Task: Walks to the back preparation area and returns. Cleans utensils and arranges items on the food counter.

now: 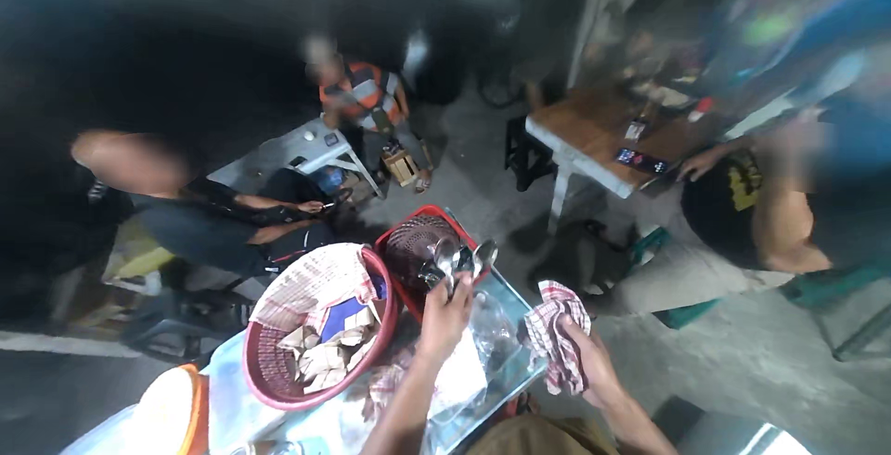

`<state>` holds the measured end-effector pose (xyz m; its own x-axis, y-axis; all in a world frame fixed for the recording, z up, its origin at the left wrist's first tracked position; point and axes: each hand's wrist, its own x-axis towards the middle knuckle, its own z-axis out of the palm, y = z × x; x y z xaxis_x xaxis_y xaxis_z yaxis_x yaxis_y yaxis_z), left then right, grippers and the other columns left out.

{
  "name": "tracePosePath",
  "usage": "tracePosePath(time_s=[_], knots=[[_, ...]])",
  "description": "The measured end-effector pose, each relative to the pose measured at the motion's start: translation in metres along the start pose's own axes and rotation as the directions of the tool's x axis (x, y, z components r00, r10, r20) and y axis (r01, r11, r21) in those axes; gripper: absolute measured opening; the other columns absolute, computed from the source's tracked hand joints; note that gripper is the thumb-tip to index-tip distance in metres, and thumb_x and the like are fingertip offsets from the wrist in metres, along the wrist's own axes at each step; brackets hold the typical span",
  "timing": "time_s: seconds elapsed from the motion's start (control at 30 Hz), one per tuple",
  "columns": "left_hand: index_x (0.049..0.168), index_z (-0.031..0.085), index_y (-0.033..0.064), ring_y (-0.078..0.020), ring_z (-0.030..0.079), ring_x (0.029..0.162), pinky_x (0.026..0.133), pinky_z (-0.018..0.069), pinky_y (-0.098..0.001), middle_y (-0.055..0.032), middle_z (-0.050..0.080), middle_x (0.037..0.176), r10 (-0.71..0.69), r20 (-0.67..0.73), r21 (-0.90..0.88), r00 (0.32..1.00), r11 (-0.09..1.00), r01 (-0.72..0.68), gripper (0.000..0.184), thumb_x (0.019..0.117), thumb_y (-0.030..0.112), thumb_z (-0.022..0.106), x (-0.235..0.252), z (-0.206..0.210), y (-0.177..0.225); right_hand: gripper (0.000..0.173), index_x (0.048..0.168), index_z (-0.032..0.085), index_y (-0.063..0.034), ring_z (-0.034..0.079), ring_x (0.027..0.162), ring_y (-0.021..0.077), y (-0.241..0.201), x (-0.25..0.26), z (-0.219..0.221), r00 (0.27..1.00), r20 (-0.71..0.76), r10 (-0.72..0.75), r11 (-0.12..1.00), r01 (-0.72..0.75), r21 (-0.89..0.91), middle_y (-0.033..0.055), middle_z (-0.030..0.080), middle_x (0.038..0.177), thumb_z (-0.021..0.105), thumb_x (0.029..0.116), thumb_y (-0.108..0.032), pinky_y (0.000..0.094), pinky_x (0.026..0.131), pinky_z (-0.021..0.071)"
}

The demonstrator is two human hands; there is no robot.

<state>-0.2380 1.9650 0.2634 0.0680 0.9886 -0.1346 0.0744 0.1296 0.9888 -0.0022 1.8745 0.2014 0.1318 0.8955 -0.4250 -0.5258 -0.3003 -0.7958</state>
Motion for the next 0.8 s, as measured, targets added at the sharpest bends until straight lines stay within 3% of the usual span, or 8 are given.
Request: tracePosePath(time_s=[0.13,0.23,0.3,0.37,0.43,0.5,0.6,0.8], knots=[[0.111,0.068,0.0037,-0.0082,0.043,0.046,0.042,0.0393,-0.0238,-0.0007,0.053,0.064,0.009,-0.052,-0.147,0.999,0.989,-0.017,0.019,0.1027,0.019,0.06,-0.043,0.015,-0.001,0.048,0.128,0.055,-0.0061,0.075,0.082,0.0169,-0.016,0.008,0.036,0.983,0.177,-0.042,0.981,0.007,0.195,0.0091,0.074,0.097,0.054,0.1004,-0.045,0.0369,0.07,0.065],[0.11,0.064,0.0035,-0.0088,0.049,0.049,0.044,0.0441,-0.0246,-0.0022,0.058,0.068,0.056,-0.116,-0.145,0.992,0.987,-0.073,0.015,0.098,0.013,0.063,-0.067,0.024,-0.008,0.047,0.119,0.06,-0.0067,0.073,0.074,0.0128,-0.026,0.0,0.064,0.963,0.249,-0.1,0.986,0.062,0.154,0.0046,0.075,0.088,0.061,0.0962,-0.048,0.0329,0.066,0.0641],[0.113,0.061,0.0016,-0.0084,0.053,0.051,0.047,0.0478,-0.0252,-0.0027,0.062,0.072,0.066,-0.154,-0.172,0.986,0.981,-0.093,0.019,0.0946,0.006,0.064,-0.081,0.029,-0.016,0.034,0.119,0.057,-0.0041,0.071,0.069,0.0102,-0.028,-0.012,0.079,0.959,0.255,-0.122,0.993,0.12,0.022,0.003,0.073,0.084,0.056,0.1011,-0.033,0.0294,0.065,0.063],[0.113,0.057,0.0014,-0.0082,0.055,0.053,0.049,0.0501,-0.0261,-0.0014,0.062,0.072,0.087,-0.161,-0.167,0.983,0.979,-0.114,0.02,0.0934,0.003,0.063,-0.091,0.033,-0.024,0.032,0.125,0.058,0.0018,0.073,0.079,0.0142,-0.021,-0.018,0.084,0.946,0.287,-0.153,0.977,0.188,-0.1,0.0075,0.074,0.093,0.063,0.0987,-0.016,0.0334,0.076,0.064],[0.129,0.052,-0.0038,-0.0124,0.066,0.067,0.061,0.0589,-0.0312,-0.0065,0.07,0.087,0.09,-0.116,-0.069,0.989,0.993,-0.099,0.036,0.0957,0.004,0.063,-0.1,0.032,-0.029,0.027,0.116,0.066,0.0024,0.074,0.083,0.018,-0.01,-0.02,0.086,0.941,0.291,-0.173,0.957,0.231,-0.178,0.0104,0.076,0.095,0.072,0.0926,-0.008,0.0371,0.079,0.0646],[0.138,0.046,-0.0057,-0.0147,0.071,0.078,0.072,0.0627,-0.0352,-0.0094,0.072,0.097,0.071,-0.085,0.064,0.994,0.996,-0.066,0.047,0.0955,0.006,0.063,-0.107,0.029,-0.039,0.022,0.107,0.071,0.0018,0.074,0.08,0.0193,0.001,-0.019,0.082,0.946,0.269,-0.181,0.945,0.243,-0.217,0.0114,0.076,0.09,0.078,0.0882,-0.007,0.0376,0.076,0.0647],[0.143,0.039,-0.0068,-0.0151,0.07,0.073,0.069,0.062,-0.0351,-0.0092,0.07,0.093,0.078,-0.08,0.124,0.994,0.99,-0.068,0.053,0.097,0.007,0.06,-0.113,0.034,-0.046,0.026,0.107,0.072,0.0007,0.075,0.078,0.019,0.003,-0.017,0.076,0.949,0.192,-0.251,0.904,0.301,-0.304,0.0105,0.077,0.09,0.082,0.0844,-0.008,0.0371,0.074,0.065],[0.125,0.05,-0.0026,-0.0127,0.064,0.063,0.062,0.0582,-0.0302,-0.0028,0.065,0.078,0.157,0.014,0.044,0.988,0.987,-0.157,0.029,0.1018,0.012,0.058,-0.112,0.051,-0.036,0.023,0.103,0.072,0.0021,0.071,0.068,0.0076,-0.011,-0.023,0.073,0.809,-0.08,-0.582,0.724,0.471,-0.504,0.0048,0.075,0.082,0.076,0.082,-0.004,0.0284,0.066,0.0631]])
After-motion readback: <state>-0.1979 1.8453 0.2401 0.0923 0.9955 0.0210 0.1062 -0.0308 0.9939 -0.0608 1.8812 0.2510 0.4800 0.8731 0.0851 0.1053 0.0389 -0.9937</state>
